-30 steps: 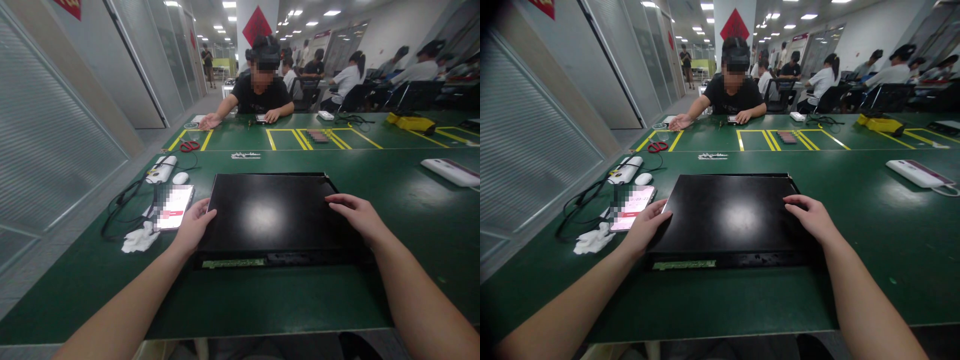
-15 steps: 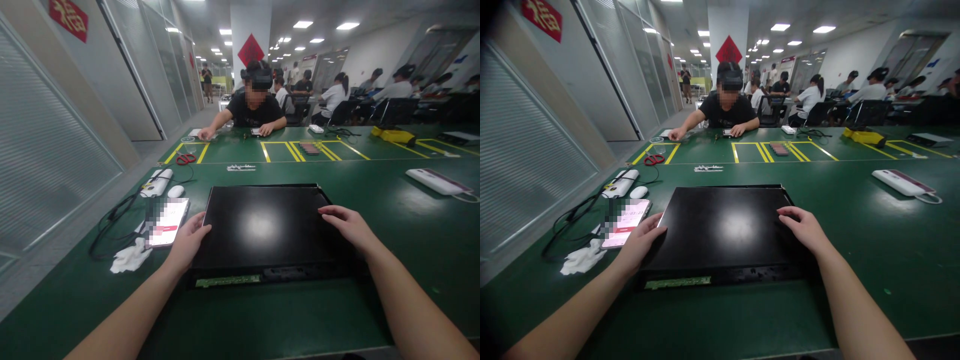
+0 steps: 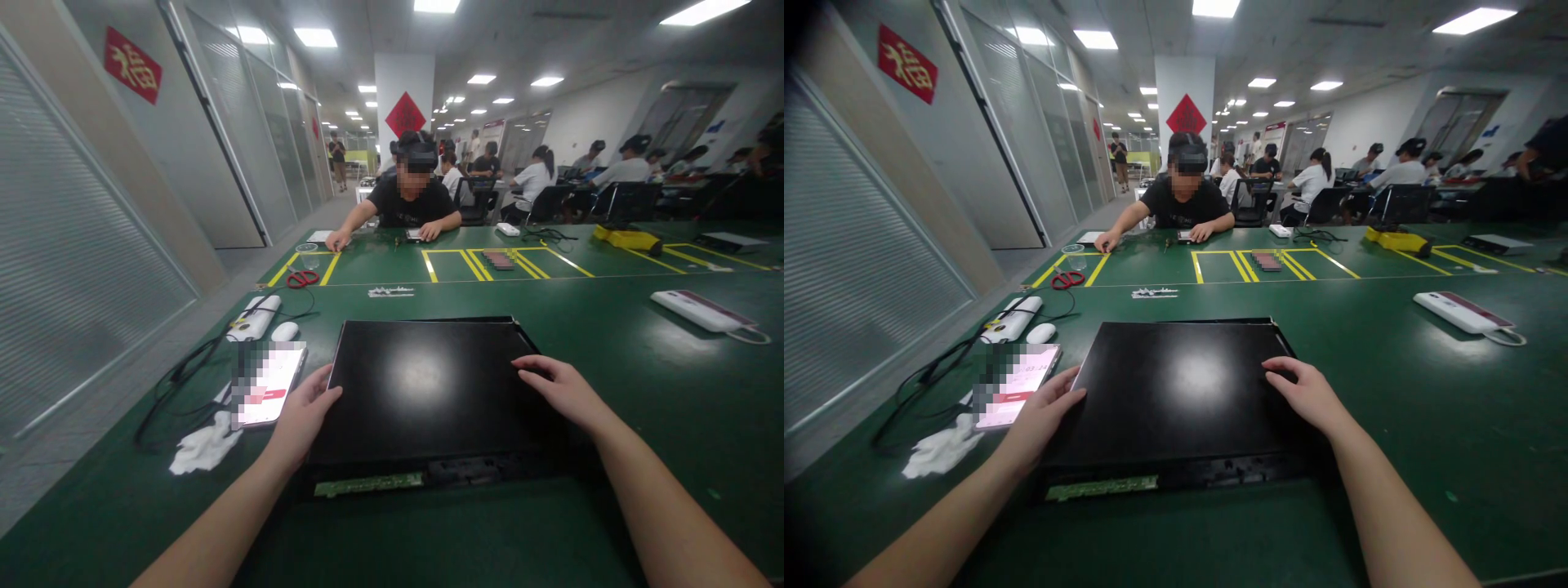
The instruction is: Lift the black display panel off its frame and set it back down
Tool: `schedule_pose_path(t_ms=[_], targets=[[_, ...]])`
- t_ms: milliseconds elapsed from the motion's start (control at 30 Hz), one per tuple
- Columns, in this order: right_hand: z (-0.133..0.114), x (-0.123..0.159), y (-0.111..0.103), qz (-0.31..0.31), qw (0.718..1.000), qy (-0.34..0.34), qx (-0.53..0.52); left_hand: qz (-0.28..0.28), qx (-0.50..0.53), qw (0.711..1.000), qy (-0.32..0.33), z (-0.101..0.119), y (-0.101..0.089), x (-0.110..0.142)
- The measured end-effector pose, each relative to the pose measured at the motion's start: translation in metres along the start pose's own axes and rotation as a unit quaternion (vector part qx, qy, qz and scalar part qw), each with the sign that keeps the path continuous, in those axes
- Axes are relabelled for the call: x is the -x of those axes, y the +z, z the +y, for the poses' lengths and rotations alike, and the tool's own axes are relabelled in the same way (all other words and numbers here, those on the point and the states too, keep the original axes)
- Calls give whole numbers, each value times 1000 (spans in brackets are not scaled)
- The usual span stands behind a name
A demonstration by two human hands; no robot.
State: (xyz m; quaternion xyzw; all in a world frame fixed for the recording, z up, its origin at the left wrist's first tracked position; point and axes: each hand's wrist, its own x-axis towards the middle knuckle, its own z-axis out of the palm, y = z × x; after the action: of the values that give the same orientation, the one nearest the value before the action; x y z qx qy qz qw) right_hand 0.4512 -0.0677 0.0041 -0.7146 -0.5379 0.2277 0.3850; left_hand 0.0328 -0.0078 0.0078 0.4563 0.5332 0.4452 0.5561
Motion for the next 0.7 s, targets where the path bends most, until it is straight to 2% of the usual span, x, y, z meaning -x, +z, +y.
schedule_pose_path(t_ms=[133, 467, 700], targets=[[-1, 1, -1, -11, 1000, -2, 7, 10, -16, 1000, 2, -2, -2, -3], [-1, 2, 0, -24, 1000, -9, 17, -14, -10, 1000, 16, 3, -7, -3], [-3, 2, 0, -31, 998, -13, 46, -23, 8, 1000, -2, 2, -5, -4]])
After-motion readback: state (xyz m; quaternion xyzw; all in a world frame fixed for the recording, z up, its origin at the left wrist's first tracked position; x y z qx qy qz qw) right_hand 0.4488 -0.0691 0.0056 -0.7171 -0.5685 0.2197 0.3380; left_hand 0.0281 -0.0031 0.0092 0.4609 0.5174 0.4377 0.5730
